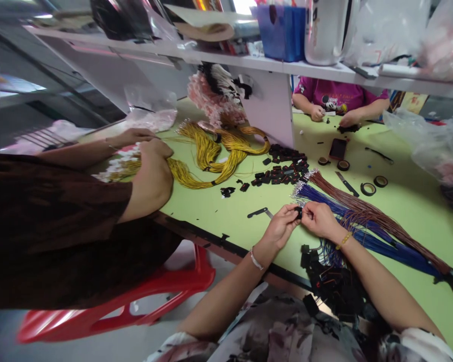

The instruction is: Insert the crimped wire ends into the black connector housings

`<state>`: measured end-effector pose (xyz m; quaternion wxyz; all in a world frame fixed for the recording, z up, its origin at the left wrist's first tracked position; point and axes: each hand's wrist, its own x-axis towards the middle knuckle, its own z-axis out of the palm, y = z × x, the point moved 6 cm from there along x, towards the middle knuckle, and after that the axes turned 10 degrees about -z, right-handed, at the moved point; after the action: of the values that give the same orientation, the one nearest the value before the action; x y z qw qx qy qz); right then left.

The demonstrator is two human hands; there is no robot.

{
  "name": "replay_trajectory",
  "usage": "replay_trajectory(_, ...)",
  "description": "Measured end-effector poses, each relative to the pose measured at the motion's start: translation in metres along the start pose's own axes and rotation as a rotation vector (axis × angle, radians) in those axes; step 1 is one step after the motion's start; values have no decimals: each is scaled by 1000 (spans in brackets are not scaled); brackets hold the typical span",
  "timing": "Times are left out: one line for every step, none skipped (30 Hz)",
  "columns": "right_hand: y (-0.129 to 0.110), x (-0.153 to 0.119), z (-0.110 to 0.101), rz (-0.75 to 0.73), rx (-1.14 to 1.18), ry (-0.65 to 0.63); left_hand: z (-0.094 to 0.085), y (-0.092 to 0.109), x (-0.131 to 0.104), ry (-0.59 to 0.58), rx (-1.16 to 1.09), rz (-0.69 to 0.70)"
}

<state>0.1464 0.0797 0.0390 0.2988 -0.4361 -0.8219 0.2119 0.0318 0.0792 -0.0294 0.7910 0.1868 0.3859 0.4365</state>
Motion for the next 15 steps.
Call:
replay_trajectory(1,-1,1,11,-8,4,0,0,-1,6,11,1)
replay_trajectory(2,-2,2,19,-9,2,1,0,-2,14,25,-1)
replay_trajectory(4,-1,2,22,2,-14,1,0,-4,23,41,-4)
replay_trajectory(6,0,2,19,30,-41,2,1,-5,32,57,-4)
replay_trajectory(10,3,0,15,66,-65,4,2,-6,37,71,-1)
replay_trajectory(16,8,-4,16,98,-75,5,4,-7,38,82,5)
replay_trajectory(24,13,-10,27,114,-66,8,6,-8,35,87,15)
replay_trajectory(35,20,-20,58,87,-8,10,8,-7,29,90,24)
replay_trajectory(48,27,-31,107,5,64,13,10,-7,20,92,30)
replay_trajectory(61,32,-40,177,-128,110,15,10,-6,11,95,27)
replay_trajectory(73,37,-46,245,-262,117,17,10,-4,5,96,19)
replay_trajectory(84,41,-47,287,-361,89,18,9,-3,2,96,9)
replay_trajectory(92,45,-47,314,-431,57,18,8,-1,0,95,-4)
replay_trajectory(99,47,-47,334,-475,38,17,7,0,-2,92,-15)
replay_trajectory(105,47,-45,345,-489,23,16,5,1,-4,88,-26)
